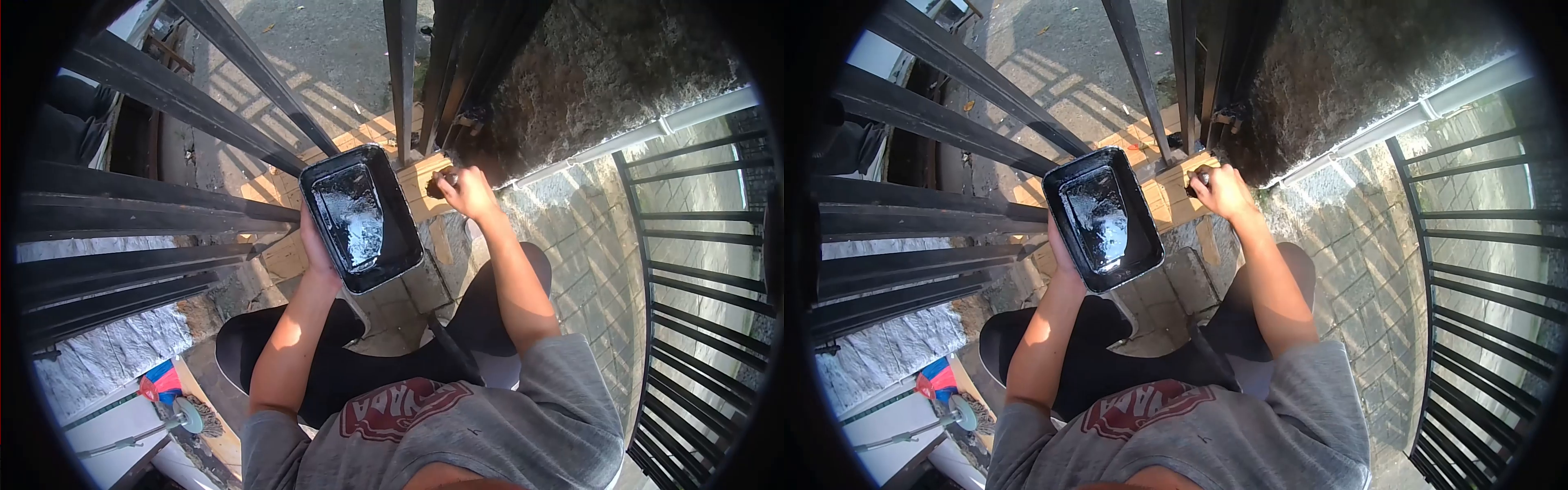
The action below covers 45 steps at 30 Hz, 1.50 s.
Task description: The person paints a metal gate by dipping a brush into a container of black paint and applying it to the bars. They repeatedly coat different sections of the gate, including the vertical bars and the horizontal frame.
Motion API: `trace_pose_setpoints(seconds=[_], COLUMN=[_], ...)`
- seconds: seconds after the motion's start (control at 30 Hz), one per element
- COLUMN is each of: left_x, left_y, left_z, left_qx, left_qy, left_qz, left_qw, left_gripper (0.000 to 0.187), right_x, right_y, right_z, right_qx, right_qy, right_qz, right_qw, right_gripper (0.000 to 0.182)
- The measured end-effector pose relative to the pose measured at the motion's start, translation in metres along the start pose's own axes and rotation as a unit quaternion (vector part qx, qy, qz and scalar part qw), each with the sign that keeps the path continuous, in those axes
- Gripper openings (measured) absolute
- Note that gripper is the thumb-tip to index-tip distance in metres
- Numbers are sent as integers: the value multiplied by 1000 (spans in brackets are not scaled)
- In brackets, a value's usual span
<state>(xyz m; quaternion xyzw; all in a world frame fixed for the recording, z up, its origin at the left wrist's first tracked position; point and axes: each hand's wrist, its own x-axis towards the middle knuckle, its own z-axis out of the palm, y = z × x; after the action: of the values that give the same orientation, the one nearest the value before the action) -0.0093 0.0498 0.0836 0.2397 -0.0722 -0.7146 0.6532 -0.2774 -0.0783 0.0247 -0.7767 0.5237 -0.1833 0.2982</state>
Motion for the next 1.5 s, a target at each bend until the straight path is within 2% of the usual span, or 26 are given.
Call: trace_pose_setpoints(seconds=[0.07, 0.13, 0.23, 0.33, 0.37, 0.47, 0.53, 0.6, 0.63, 0.67, 0.73, 0.77, 0.8, 0.87, 0.93, 0.97, 1.0, 1.1, 1.13, 1.2, 1.23, 1.27, 1.33, 1.37, 1.47, 1.5], left_x=[-6, -12, -26, -34, -30, -3, 18, 42, 50, 56, 60, 61, 65, 70, 74, 72, 67, 58, 56, 53, 51, 54, 49, 48, 43, 44], left_y=[-2, 1, 12, 27, 32, 29, 17, -1, -11, -20, -34, -45, -52, -58, -68, -72, -72, -58, -50, -34, -29, -26, -16, -14, -11, -12], left_z=[14, 14, 20, 24, 27, 1, -28, -72, -88, -102, -116, -128, -141, -149, -153, -156, -151, -137, -135, -140, -140, -146, -145, -150, -145, -141], left_qx=[25, 42, 81, 87, 95, 136, 149, 122, 112, 77, 97, 78, 132, 62, 74, 50, 24, 46, 31, 43, 39, 40, 48, 66, 68, 62], left_qy=[36, 47, 65, 33, 72, 61, 33, 5, -22, -45, -41, -64, -46, -113, -87, -136, -180, -205, -206, -136, -108, -118, -109, -87, -54, -71], left_qz=[17, 3, -29, -78, -104, -169, -207, -236, -236, -260, -282, -277, -276, -355, -352, -339, -323, -315, -325, -349, -340, -320, -304, -286, -287, -290], left_qw=[999, 998, 994, 993, 987, 974, 966, 964, 965, 961, 954, 955, 951, 926, 929, 930, 929, 926, 923, 926, 934, 939, 945, 952, 954, 953], left_gripper=[69, 74, 78, 80, 82, 83, 79, 80, 80, 80, 82, 84, 85, 87, 94, 95, 97, 100, 97, 93, 90, 89, 87, 86, 86, 86], right_x=[7, 16, 25, 25, 21, 27, 36, 37, 39, 34, 14, -4, -23, -51, -59, -59, -58, -48, -42, -31, -24, -13, -6, -5, -13, -16], right_y=[-18, -37, -20, -7, -4, 13, 32, 35, 43, 43, 52, 62, 83, 90, 89, 90, 81, 48, 45, 41, 47, 59, 71, 78, 56, 51], right_z=[-33, -73, -99, -110, -108, -90, -67, -50, -39, -30, -10, 6, 26, 42, 43, 39, 25, 12, 13, 17, 21, 31, 44, 49, 54, 50], right_qx=[56, 135, 213, 193, 186, 194, 147, 22, -35, -59, -29, 64, 201, 356, 433, 431, 360, 366, 328, 251, 233, 226, 120, 48, 184, 169], right_qy=[-29, -157, -235, -303, -319, -365, -382, -347, -336, -306, -222, -123, -44, 53, 161, 202, 219, 312, 304, 287, 240, 195, 103, 110, 313, 328], right_qz=[-4, 67, 6, 35, 34, 65, 81, 54, 55, 90, 75, 74, 74, 96, 114, 96, 95, -2, -5, -12, -22, -11, -10, -62, -70, -67], right_qw=[998, 976, 948, 933, 929, 908, 909, 936, 940, 946, 972, 988, 976, 928, 880, 874, 902, 877, 895, 924, 942, 954, 987, 991, 929, 927], right_gripper=[32, 39, 47, 51, 55, 56, 35, 41, 52, 47, 41, 37, 36, 32, 27, 26, 28, 28, 26, 23, 18, 21, 22, 22, 27, 33])
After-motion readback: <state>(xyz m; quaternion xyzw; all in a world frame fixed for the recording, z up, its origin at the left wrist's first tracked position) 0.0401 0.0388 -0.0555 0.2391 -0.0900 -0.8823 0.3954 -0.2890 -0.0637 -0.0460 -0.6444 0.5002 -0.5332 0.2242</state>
